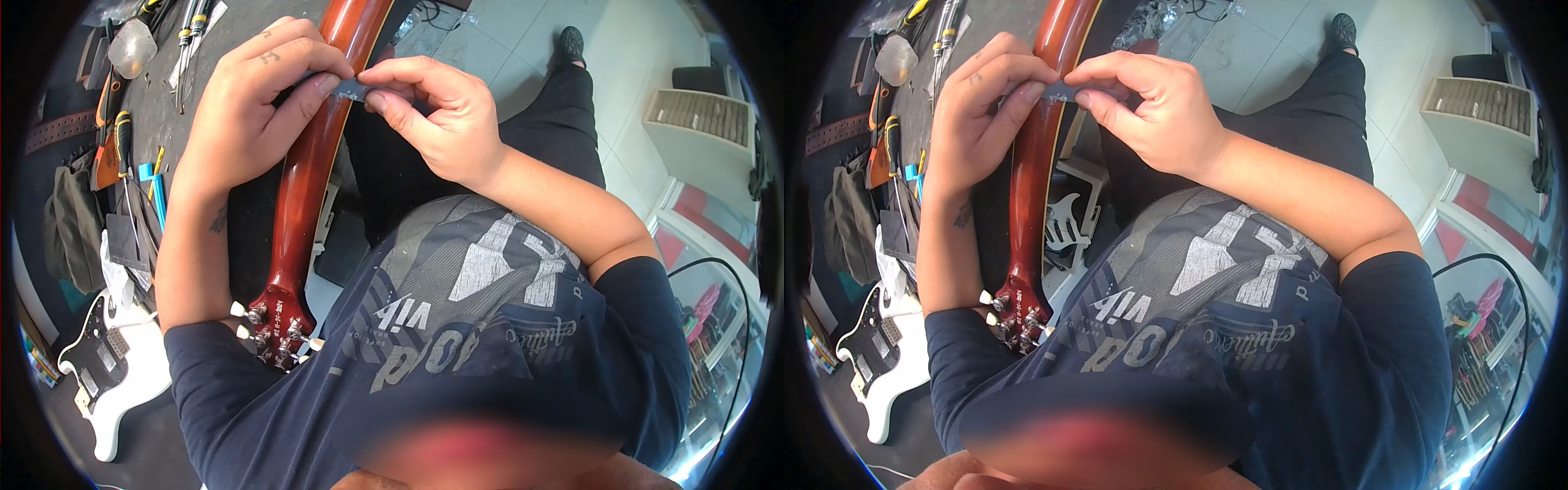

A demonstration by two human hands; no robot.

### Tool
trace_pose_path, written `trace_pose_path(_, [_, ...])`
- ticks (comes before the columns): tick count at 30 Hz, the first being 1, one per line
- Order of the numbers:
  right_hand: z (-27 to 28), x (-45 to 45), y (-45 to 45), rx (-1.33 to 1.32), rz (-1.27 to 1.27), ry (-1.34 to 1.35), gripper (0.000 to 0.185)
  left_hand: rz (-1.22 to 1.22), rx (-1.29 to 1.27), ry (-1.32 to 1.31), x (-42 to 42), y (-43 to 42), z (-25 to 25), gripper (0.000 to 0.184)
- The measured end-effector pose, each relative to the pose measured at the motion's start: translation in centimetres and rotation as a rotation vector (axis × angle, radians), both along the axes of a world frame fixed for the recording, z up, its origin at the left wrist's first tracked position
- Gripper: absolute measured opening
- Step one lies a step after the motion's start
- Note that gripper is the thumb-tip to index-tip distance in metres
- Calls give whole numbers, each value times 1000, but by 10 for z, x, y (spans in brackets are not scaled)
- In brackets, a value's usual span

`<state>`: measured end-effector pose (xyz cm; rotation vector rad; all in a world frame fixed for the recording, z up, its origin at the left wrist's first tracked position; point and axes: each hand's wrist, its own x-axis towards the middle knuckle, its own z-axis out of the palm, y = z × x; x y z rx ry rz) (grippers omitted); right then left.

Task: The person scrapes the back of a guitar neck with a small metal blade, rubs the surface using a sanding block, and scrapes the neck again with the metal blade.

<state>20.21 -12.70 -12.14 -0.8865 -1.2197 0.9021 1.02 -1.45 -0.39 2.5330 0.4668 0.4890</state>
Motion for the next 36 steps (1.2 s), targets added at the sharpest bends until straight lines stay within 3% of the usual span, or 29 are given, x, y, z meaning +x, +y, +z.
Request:
trace_pose_path(14, [3,3,-7,-6,109,-31,22,-111,-110,65,-7,9,9,11])
trace_pose_path(17, [-1,11,-6,-125,234,299,30,72,-484,-230,-16,15,-13,12])
trace_pose_path(18, [-5,15,-1,-79,241,294,37,57,-652,-382,-19,25,-20,16])
trace_pose_path(19, [-5,14,0,-44,194,254,36,168,-936,-570,-19,22,-26,15])
trace_pose_path(21, [-2,10,0,27,100,177,34,284,-1044,-715,-35,39,-38,28])
trace_pose_path(22, [-4,8,-1,38,101,192,45,208,-1121,-785,-39,48,-41,29])
trace_pose_path(26, [-6,16,-2,120,195,-390,77,57,-1289,-842,-44,62,-43,31])
trace_pose_path(30, [-15,4,-8,364,217,-628,89,60,-1288,-827,-43,62,-44,32])
trace_pose_path(33, [-19,4,-3,395,214,-604,87,76,-1262,-799,-43,62,-44,33])
trace_pose_path(35, [-13,7,2,308,162,-564,76,1,-1303,-813,-47,68,-49,33])
trace_pose_path(36, [-7,9,5,233,119,-534,73,109,-1260,-839,-38,57,-42,28])
